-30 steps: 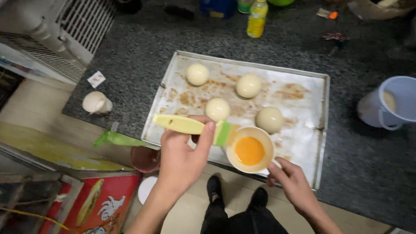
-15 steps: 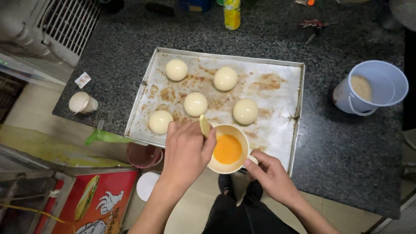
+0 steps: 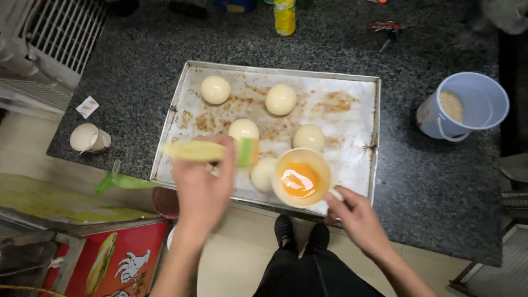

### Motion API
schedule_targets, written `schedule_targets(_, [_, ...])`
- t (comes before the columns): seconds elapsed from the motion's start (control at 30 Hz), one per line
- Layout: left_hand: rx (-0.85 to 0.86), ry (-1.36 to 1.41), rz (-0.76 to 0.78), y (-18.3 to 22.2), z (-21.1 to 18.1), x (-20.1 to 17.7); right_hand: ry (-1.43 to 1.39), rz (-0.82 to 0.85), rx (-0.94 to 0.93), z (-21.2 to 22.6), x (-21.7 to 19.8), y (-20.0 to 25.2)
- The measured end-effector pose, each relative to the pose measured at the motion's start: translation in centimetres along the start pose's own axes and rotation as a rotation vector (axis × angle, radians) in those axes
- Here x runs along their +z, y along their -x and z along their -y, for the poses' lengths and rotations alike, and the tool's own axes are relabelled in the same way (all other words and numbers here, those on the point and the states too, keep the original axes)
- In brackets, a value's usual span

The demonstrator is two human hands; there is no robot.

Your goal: Applying egg wash to dough balls on a baking sheet using a pastry brush and then sprinkling toppings from a bowl.

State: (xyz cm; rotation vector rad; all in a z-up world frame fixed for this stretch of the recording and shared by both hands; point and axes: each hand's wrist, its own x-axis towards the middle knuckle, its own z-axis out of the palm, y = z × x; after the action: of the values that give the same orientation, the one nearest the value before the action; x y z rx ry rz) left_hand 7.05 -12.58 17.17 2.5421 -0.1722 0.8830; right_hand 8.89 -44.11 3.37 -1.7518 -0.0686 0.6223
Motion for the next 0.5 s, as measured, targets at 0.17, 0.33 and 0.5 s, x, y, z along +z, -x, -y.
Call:
schedule_targets(0.17, [-1.005,0.197,0.033,2.7,8.9,6.0,-0.068,-0.219,0.073,-2.2,-1.7,0.2])
schedule_targets(0.33, [-0.907,0.212,0.128,4.3,8.7,14.5,-0.101,-0.263,0.040,-0.6,-1.9,0.9])
schedule_targets(0.5, [-1.100,0.075,0.170,7.4,14.5,14.2,-0.139,-0.285,-0.011,-0.5,-1.5,1.2])
